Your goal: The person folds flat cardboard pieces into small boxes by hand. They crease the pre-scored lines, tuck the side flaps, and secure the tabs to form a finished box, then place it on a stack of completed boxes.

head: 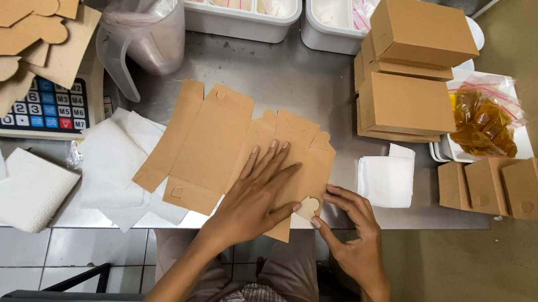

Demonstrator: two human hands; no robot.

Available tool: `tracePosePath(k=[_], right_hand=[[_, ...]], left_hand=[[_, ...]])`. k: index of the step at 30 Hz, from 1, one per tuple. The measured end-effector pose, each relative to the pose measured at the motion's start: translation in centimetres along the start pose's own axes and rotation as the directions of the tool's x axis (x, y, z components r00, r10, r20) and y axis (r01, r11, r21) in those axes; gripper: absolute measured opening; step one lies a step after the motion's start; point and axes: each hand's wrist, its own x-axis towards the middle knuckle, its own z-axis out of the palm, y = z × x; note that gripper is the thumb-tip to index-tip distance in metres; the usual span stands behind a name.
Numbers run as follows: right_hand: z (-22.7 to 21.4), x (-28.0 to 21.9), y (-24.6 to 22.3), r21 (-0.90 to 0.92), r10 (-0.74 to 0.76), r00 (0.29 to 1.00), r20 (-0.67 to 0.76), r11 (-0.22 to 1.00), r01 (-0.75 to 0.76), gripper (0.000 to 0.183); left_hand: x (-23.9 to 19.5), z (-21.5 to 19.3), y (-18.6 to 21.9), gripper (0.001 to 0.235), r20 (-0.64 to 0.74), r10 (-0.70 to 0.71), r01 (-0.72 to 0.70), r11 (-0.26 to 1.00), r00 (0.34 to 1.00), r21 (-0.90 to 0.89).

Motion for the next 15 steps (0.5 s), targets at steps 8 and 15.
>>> tracePosePath(k=[8,15], right_hand=[[0.7,0.7,0.1,-0.187,-0.116,0.993,0.0,0.976,0.114,0.044],[1.4,1.6,-0.1,-0.253,-0.082,0.997,0.002,0.964,0.08,0.049]], left_hand=[[0.0,-0.4,-0.1,0.058,0.002,0.003,-0.003,0.998,1.0,-0.07],[0.1,-0.6,0.0,0.056,-0.003,-0.014,0.013,0.997,1.0,-0.078]])
